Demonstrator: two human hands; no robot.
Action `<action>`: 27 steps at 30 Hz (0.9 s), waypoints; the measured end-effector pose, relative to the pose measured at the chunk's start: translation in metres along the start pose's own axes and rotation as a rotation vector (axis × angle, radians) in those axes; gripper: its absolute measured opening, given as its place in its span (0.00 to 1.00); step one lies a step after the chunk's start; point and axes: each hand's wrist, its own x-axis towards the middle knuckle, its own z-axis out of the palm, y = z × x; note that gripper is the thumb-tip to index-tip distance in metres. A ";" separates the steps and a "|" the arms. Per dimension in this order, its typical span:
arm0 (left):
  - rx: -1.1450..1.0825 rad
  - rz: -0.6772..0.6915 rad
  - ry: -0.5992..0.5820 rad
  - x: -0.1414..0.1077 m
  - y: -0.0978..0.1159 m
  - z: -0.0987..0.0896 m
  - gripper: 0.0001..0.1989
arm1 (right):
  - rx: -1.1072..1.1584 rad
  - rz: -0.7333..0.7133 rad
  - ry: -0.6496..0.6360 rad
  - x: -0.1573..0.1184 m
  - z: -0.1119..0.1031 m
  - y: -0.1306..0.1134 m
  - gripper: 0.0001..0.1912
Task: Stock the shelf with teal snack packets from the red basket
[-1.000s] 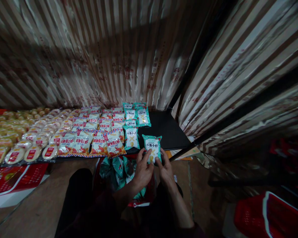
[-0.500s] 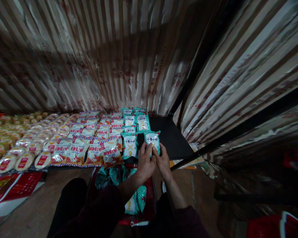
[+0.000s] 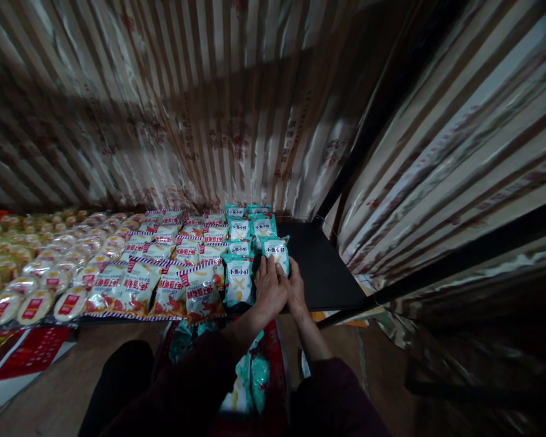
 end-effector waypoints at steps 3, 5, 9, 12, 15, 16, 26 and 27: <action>0.023 0.012 0.017 0.010 -0.002 0.004 0.26 | -0.035 -0.048 0.024 0.007 0.006 0.003 0.33; 0.026 0.014 0.031 0.017 -0.002 0.006 0.26 | -0.082 -0.092 0.056 0.012 0.009 0.005 0.32; 0.057 -0.006 0.067 0.025 0.001 0.008 0.26 | -0.132 -0.128 0.078 0.021 0.015 0.012 0.31; 0.098 -0.017 0.068 0.028 0.003 0.010 0.27 | -0.164 -0.168 0.073 0.027 0.020 0.018 0.32; 0.120 -0.021 0.083 0.031 0.001 0.011 0.29 | -0.211 -0.233 0.066 0.033 0.024 0.026 0.32; 0.120 -0.018 0.082 0.032 -0.001 0.011 0.29 | -0.226 -0.249 0.062 0.035 0.026 0.029 0.31; 0.184 0.018 0.030 0.043 -0.016 0.011 0.35 | -0.309 -0.195 -0.010 0.039 0.031 0.038 0.31; 0.186 0.017 0.021 0.043 -0.015 0.012 0.35 | -0.320 -0.192 -0.012 0.039 0.029 0.035 0.32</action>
